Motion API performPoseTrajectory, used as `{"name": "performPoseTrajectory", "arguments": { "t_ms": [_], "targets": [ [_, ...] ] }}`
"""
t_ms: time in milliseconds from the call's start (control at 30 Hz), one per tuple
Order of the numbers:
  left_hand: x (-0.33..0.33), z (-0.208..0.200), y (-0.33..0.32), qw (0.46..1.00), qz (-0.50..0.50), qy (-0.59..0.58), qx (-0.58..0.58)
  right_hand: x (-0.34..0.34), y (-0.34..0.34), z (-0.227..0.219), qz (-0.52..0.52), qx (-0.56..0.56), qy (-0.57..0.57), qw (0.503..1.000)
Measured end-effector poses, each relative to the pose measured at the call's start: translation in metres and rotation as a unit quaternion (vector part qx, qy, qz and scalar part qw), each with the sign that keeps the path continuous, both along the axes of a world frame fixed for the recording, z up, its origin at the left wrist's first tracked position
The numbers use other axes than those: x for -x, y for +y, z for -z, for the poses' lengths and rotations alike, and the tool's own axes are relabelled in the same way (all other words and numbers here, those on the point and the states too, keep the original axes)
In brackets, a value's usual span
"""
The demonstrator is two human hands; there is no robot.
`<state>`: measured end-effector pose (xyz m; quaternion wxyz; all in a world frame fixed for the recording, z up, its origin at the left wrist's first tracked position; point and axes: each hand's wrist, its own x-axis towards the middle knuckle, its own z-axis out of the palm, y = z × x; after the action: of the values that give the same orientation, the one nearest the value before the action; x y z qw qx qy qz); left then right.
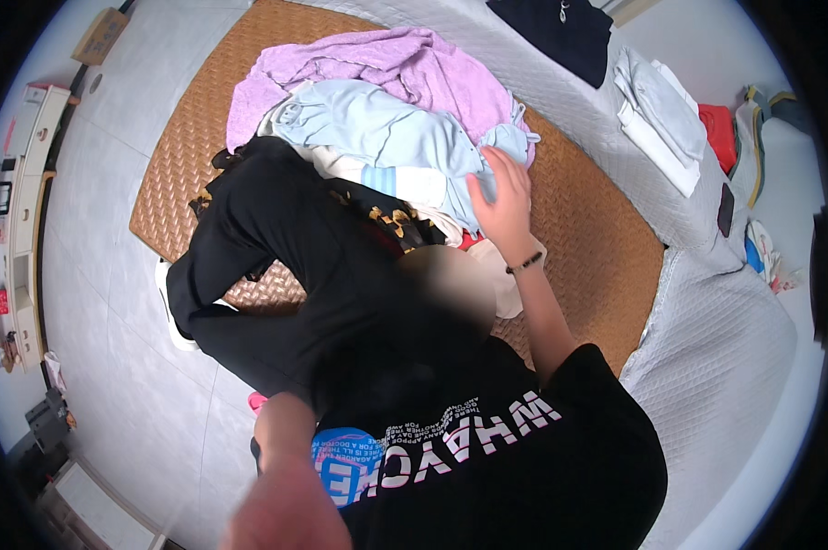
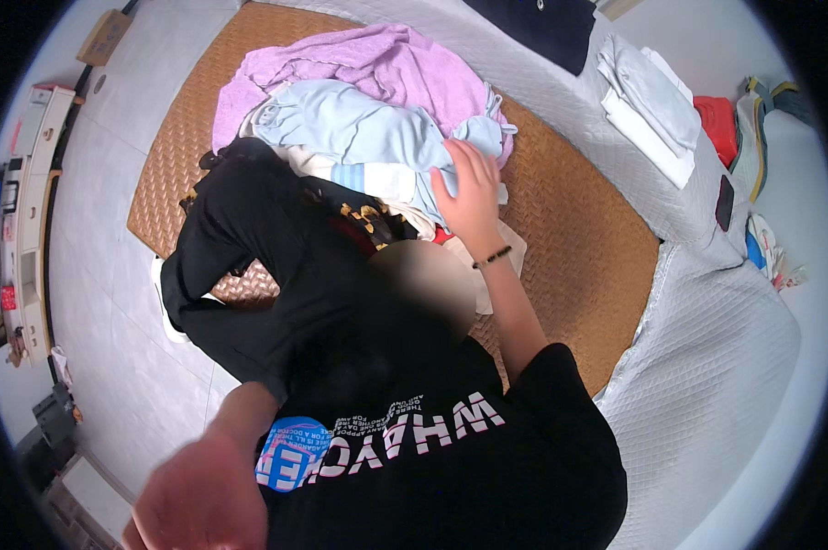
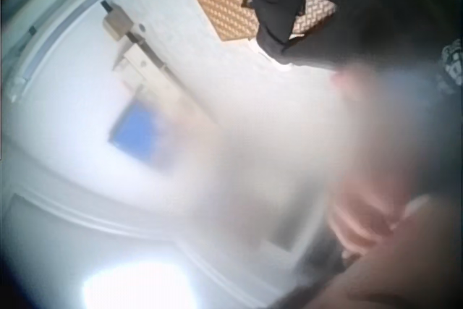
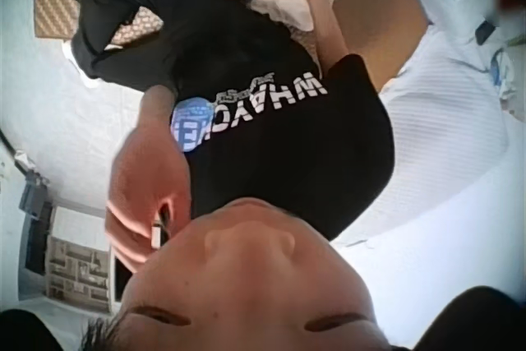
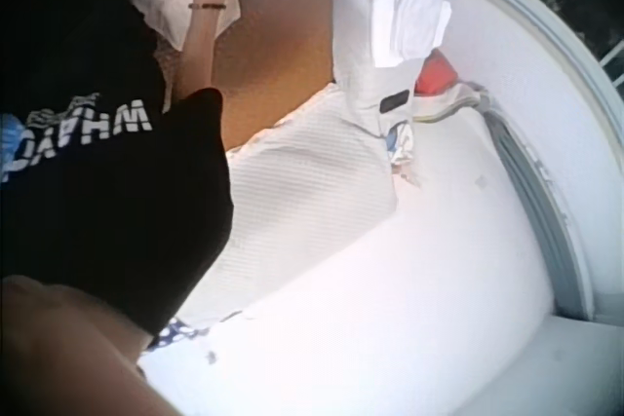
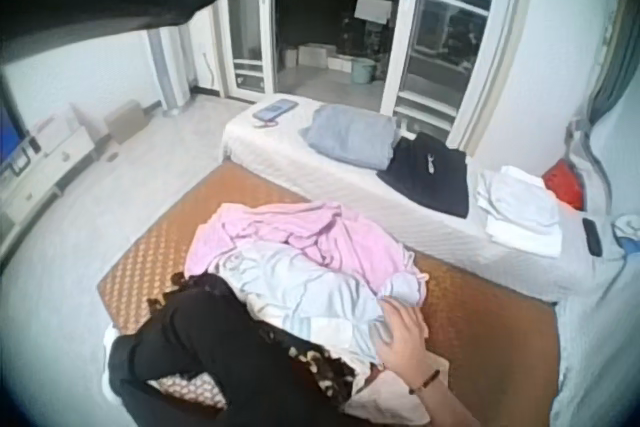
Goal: The person sits on a woven mat on the floor and folds a white t-shirt and a light blue polka-dotted shirt. They smooth out the garments, fold the sleeves and body, and place the finished items into a neat stack on the bed.
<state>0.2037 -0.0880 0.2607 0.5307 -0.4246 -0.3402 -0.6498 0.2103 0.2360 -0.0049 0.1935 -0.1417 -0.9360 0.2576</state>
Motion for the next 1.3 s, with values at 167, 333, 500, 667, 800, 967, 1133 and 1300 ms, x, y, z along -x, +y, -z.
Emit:
{"name": "performPoseTrajectory", "arguments": {
  "t_ms": [167,333,500,667,800,967,1133,1300],
  "targets": [
    [0.004,-0.033,0.006,0.983,0.173,-0.058,0.019,0.065,-0.038,-0.013,0.003,-0.049,-0.081,0.995],
    [0.042,-0.015,0.012,0.741,0.377,-0.397,0.389,0.087,-0.048,0.012,-0.004,0.028,-0.047,0.998],
    [0.104,0.134,0.049,0.666,0.232,-0.470,0.531,0.073,-0.014,-0.010,-0.020,0.106,-0.008,0.994],
    [0.106,0.191,0.066,0.678,0.180,-0.426,0.571,0.056,0.128,-0.062,0.216,-0.072,0.133,0.965],
    [0.112,0.195,0.110,0.673,0.226,-0.423,0.563,0.040,0.272,-0.083,0.320,-0.223,0.110,0.914],
    [0.133,0.163,0.236,0.681,0.332,-0.319,0.570,0.020,0.355,-0.076,0.268,-0.157,0.005,0.951],
    [0.136,0.148,0.315,0.663,0.409,-0.318,0.541,0.039,0.371,-0.087,0.399,-0.056,0.068,0.913],
    [0.128,0.172,0.306,0.637,0.407,-0.370,0.541,0.065,0.369,-0.105,0.470,-0.013,0.171,0.866]
  ]
}}
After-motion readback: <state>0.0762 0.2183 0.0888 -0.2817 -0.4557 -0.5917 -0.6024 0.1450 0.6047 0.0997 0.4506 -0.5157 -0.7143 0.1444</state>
